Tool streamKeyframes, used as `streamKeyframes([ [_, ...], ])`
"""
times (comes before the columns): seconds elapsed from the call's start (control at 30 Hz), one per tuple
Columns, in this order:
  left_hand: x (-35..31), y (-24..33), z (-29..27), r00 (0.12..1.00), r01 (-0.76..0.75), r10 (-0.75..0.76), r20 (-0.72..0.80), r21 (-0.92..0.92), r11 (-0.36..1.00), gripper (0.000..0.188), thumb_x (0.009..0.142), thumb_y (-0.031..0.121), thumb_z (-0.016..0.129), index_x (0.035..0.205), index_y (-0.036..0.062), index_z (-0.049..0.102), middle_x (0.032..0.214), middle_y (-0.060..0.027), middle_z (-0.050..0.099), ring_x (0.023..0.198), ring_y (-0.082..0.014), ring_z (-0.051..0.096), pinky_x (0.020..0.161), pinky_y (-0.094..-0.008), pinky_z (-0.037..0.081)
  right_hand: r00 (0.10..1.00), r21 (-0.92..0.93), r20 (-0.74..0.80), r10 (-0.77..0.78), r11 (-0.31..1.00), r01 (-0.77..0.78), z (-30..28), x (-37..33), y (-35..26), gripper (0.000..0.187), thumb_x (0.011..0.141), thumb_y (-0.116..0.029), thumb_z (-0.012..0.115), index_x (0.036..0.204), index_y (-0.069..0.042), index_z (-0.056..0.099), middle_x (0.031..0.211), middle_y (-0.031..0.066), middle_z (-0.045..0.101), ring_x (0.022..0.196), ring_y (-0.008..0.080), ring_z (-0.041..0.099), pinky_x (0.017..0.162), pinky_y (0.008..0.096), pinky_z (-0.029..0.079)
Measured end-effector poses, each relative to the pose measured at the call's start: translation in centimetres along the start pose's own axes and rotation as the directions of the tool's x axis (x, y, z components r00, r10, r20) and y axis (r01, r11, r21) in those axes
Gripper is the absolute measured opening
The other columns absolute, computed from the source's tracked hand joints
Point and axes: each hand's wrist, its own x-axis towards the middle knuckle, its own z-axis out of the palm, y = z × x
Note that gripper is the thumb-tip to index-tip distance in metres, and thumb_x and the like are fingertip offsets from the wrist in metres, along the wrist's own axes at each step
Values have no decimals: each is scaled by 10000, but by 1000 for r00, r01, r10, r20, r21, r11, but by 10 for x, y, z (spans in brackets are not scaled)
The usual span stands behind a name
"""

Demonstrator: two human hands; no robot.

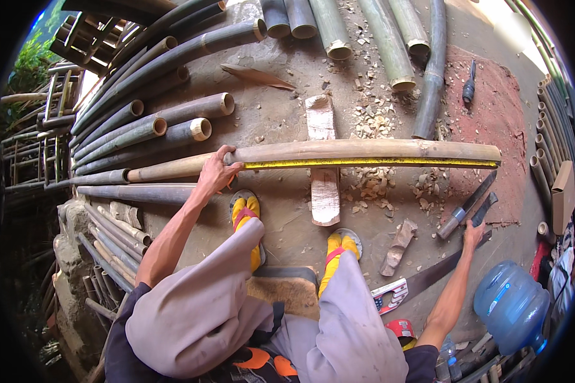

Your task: The person processes bamboo stalks by measuring them with a tape measure, marking them with a knife, and cutting them using a hand saw and a machete.

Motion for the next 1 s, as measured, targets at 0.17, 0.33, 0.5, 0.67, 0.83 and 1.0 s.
streamKeyframes([
  [0.17, -3, -14, 1, 998, -49, 50, -48, 24, 999, 512, 798, 354, 708, 1216, 96, 562, 822, -164, 665, 767, -297, 669, 654, -417, 535, 950, 618, 67, 305, 735, -280, -6, -17, -39, 454, 818, -296, 637, 1111, 50, 608, 930, 183, 633, 778, 304, 644, 665, 389, 540],
  [0.33, -7, 4, -14, 999, 41, -39, 32, -48, 998, 501, 769, 351, 703, 1173, 86, 571, 905, -200, 678, 826, -332, 682, 699, -435, 554, 991, 996, -52, 127, 81, 41, -64, -115, -121, 395, 822, -100, 593, 1183, 16, 483, 829, 135, 579, 686, 227, 593, 607, 366, 537],
  [0.5, 3, -2, -9, 998, -42, 43, 37, -47, 998, 529, 763, 358, 715, 1185, 75, 570, 906, -200, 676, 868, -347, 670, 740, -437, 535, 974, 994, 87, -209, 85, -71, -99, -164, -198, 398, 853, -91, 574, 1220, 27, 474, 842, 111, 576, 760, 191, 601, 690, 349, 551],
  [0.67, 3, -7, 0, 996, -68, 68, -63, 2, 998, 534, 763, 369, 724, 1196, 94, 576, 875, -199, 675, 896, -356, 664, 769, -444, 514, 730, 922, 231, -643, 384, 46, -97, -240, -315, 184, 955, -147, 533, 1091, -23, 538, 742, 30, 580, 583, 123, 577, 533, 285, 530],
  [0.83, -1, -1, -6, 1000, 2, -1, 16, -32, 999, 524, 785, 370, 706, 1214, 111, 554, 1010, -243, 666, 979, -410, 642, 830, -490, 514, 262, 651, 258, -930, 368, 664, -80, -290, -407, 208, 925, -137, 562, 1070, -10, 482, 695, 217, 576, 626, 346, 621, 550, 435, 462],
  [1.0, -6, -1, -8, 999, 30, -29, 14, -51, 998, 556, 773, 377, 712, 1239, 122, 551, 993, -240, 674, 966, -407, 646, 829, -489, 512, 210, 528, 394, -895, 408, 745, -61, -292, -429, 231, 898, -109, 555, 1069, 3, 449, 705, 294, 570, 715, 490, 586, 608, 514, 439],
])
